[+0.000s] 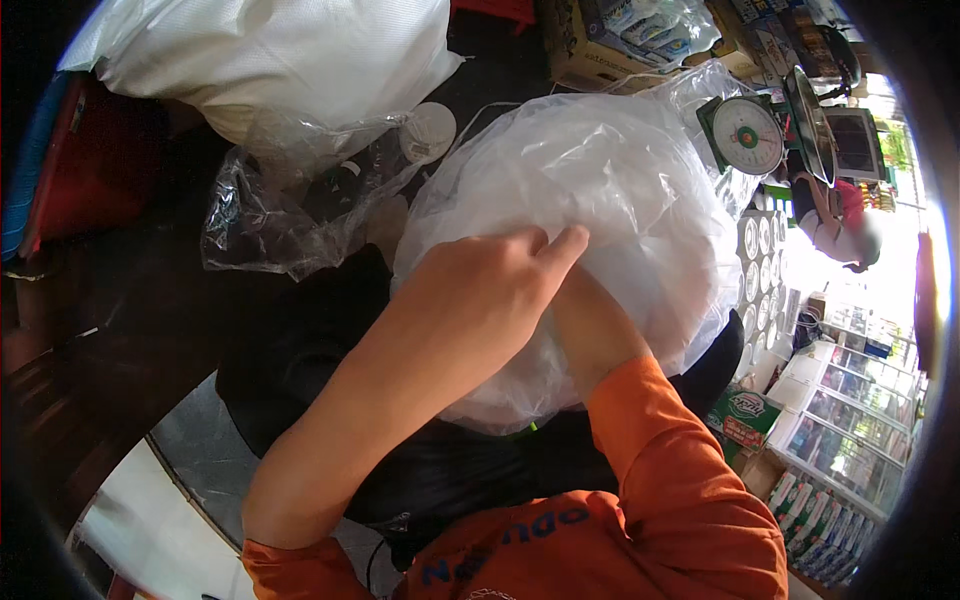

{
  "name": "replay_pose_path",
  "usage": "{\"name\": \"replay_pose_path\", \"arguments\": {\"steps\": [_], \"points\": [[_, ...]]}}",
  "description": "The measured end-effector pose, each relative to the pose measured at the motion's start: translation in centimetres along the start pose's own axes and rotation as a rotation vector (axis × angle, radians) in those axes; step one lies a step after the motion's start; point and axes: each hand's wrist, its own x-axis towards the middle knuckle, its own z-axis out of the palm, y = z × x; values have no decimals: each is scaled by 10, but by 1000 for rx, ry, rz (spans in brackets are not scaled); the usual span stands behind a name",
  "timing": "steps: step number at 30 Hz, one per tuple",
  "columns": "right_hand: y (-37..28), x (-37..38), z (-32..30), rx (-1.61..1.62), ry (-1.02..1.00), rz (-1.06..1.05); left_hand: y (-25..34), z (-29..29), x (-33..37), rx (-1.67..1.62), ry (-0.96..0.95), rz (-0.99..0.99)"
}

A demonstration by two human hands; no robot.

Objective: Scooping sugar into jars and packing the jars into plastic bags.

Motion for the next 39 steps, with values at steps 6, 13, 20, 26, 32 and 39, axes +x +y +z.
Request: {"name": "replay_pose_path", "arguments": {"steps": [6,13,20,26,32,39], "points": [[20,30,9,11,52,-45,1,1,14,10,124,5],[43,37,77,73,123,-96,6,-3,25,-11,45,-60],[70,68,100,148,201,-94,11,-4,39,-94,34,-56],[66,100,102,134,255,-131,7,-6,44,-76,30,-64],[55,126,118,113,308,-171,6,-15,43,8,102,-117],[50,150,141,96,381,-228,-2,-14,38,-2,103,-116]]}}
